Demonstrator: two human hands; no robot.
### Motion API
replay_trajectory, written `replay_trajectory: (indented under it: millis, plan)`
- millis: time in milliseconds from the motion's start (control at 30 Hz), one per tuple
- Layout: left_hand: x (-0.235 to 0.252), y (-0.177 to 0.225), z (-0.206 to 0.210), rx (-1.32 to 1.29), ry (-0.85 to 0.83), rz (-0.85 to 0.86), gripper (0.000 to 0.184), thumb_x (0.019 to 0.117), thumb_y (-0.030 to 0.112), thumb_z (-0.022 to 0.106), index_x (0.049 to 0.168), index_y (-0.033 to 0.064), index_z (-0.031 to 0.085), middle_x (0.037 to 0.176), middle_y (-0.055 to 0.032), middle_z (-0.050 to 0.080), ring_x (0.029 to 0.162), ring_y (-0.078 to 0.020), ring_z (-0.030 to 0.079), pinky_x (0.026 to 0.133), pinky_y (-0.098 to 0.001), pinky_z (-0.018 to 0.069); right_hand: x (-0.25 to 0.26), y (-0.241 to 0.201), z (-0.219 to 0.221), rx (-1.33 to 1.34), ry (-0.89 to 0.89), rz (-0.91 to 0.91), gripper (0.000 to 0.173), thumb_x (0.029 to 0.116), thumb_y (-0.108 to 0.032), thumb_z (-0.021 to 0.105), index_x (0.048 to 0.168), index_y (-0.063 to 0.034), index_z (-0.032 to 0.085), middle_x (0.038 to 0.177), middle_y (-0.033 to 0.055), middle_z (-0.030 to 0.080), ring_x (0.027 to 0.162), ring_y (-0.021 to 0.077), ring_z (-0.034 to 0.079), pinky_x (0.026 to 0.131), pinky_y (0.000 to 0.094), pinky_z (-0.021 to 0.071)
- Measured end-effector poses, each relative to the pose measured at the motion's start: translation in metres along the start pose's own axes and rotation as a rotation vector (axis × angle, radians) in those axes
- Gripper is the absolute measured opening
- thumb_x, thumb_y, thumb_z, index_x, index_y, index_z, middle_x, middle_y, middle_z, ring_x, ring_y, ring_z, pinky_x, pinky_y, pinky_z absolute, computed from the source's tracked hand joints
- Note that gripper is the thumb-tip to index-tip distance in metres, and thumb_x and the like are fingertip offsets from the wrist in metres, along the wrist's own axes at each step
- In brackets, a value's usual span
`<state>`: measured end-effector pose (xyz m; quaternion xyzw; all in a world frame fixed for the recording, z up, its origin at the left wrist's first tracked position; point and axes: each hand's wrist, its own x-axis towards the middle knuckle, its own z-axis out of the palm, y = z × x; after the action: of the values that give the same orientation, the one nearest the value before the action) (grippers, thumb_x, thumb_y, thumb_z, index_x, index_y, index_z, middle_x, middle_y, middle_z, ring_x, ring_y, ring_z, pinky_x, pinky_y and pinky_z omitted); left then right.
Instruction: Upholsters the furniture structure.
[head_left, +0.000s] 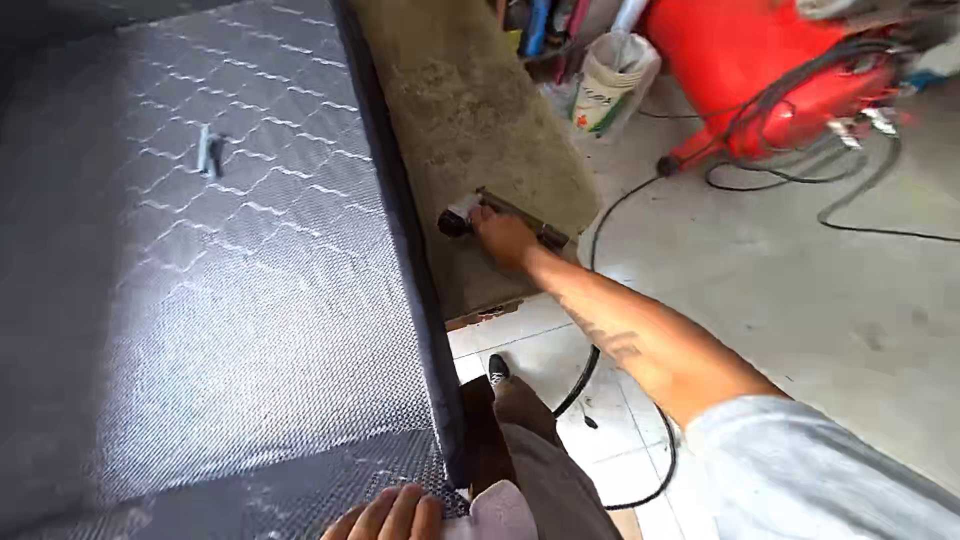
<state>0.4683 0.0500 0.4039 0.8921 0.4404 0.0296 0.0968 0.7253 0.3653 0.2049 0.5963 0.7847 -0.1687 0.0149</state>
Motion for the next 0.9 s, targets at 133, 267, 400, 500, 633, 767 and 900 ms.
replay_trajectory:
  millis: [133,267,400,500,633,767,900]
  plan:
    - [0.009,0.016,0.009,0.036,0.073,-0.076,0.026,0.1039,0.023,0.054,0.103,0.0038,0.071,0.097,-0.0128,0.078,0.089,-0.0256,0.076,0.073,-0.0379,0.0602,0.023,-0.023,0.015,0.106,-0.017,-0.135,0.046,0.0928,-0.02,0.072,0.133,-0.001,0.06,0.133,0.0311,0.057,0.107,0.053,0.064,0.085,0.0702,0.0535]
    - [0.014,0.024,0.019,0.091,0.154,-0.106,0.026,0.1029,0.025,0.053,0.098,0.0049,0.07,0.091,-0.0113,0.077,0.082,-0.0248,0.075,0.066,-0.0366,0.0578,-0.087,-0.028,-0.035,0.357,-0.221,-0.201,0.021,0.0911,-0.026,0.074,0.09,-0.0056,0.073,0.086,0.0159,0.07,0.083,0.0348,0.069,0.073,0.0601,0.0565]
    - [0.015,0.026,0.025,0.117,0.203,-0.159,0.028,0.1038,0.03,0.054,0.098,0.0071,0.07,0.089,-0.0092,0.077,0.083,-0.0227,0.074,0.069,-0.035,0.0578,-0.221,-0.031,-0.041,1.064,-0.316,-0.612,0.031,0.0928,-0.047,0.073,0.091,-0.0156,0.078,0.094,-0.004,0.074,0.093,0.0066,0.07,0.083,0.0304,0.0607]
    - [0.02,0.026,0.028,0.118,0.245,-0.164,0.032,0.1051,0.032,0.052,0.093,0.0076,0.069,0.085,-0.0085,0.076,0.078,-0.0221,0.073,0.066,-0.0345,0.0565,-0.249,-0.054,-0.041,1.306,-0.141,-0.65,0.033,0.0916,-0.042,0.077,0.093,-0.0087,0.076,0.095,0.0044,0.072,0.094,0.0126,0.069,0.081,0.0291,0.0588]
    - [0.02,0.024,0.031,0.109,0.283,-0.154,0.039,0.1056,0.038,0.051,0.09,0.008,0.069,0.082,-0.0083,0.075,0.076,-0.0216,0.073,0.065,-0.0344,0.0562,-0.24,-0.066,-0.052,1.215,-0.095,-0.649,0.034,0.0908,-0.045,0.077,0.083,-0.0126,0.074,0.093,0.0001,0.071,0.095,0.0119,0.066,0.082,0.0292,0.0556]
    - [0.02,0.022,0.034,0.103,0.324,-0.155,0.041,0.1037,0.044,0.054,0.087,0.0093,0.068,0.08,-0.007,0.074,0.073,-0.0202,0.072,0.064,-0.0334,0.0551,-0.243,-0.081,-0.051,1.302,-0.101,-0.526,0.027,0.0951,-0.032,0.074,0.082,-0.0087,0.072,0.093,0.0007,0.071,0.096,0.0107,0.066,0.084,0.0274,0.0566]
    - [0.021,0.026,0.038,0.118,0.376,-0.203,0.038,0.1029,0.039,0.055,0.082,0.0097,0.068,0.075,-0.0059,0.073,0.07,-0.0198,0.071,0.062,-0.033,0.0542,-0.236,-0.109,-0.048,1.462,-0.101,-0.437,0.027,0.1,-0.022,0.066,0.082,-0.0021,0.071,0.091,0.0036,0.07,0.093,0.0096,0.066,0.081,0.0244,0.0569]
